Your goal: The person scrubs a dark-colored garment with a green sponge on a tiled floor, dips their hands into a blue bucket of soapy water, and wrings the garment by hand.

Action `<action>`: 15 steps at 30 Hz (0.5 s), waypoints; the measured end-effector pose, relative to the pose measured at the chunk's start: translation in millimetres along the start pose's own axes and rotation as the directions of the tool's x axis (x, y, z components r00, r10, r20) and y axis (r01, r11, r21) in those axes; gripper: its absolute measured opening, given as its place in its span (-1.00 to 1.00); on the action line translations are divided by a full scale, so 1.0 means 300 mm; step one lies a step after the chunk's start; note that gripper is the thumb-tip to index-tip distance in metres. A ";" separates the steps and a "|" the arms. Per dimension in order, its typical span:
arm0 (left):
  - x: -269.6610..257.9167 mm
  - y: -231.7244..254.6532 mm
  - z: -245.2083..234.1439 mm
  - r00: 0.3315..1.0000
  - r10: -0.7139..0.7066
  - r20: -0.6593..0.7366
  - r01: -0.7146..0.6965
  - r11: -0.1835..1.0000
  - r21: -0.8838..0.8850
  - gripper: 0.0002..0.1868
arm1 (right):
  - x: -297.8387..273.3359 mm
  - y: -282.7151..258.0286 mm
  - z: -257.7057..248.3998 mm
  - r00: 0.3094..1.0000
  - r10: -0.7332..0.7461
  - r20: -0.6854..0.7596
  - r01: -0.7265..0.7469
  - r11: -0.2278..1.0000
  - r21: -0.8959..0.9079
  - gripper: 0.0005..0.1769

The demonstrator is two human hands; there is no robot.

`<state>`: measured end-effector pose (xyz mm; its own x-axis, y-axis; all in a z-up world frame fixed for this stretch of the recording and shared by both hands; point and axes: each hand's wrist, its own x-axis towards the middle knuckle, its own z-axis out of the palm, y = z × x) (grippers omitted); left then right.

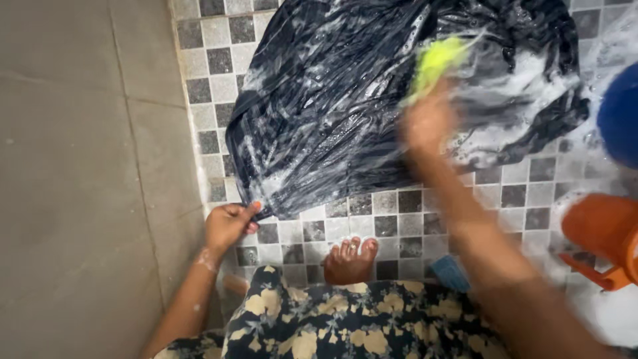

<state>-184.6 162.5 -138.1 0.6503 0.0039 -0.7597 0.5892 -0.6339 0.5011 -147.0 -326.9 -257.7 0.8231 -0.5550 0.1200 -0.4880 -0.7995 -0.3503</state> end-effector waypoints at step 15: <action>0.010 -0.075 -0.026 0.997 0.077 0.019 -0.074 0.989 -0.127 -0.51 | 0.006 0.613 -0.511 0.970 0.050 0.240 0.037 0.939 -0.343 -0.19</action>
<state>-192.2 182.9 -148.3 0.6846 -0.0593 -0.7265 0.5957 -0.5289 0.6045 -279.8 -510.0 -179.5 0.8435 -0.5227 -0.1236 -0.5274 -0.8496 -0.0062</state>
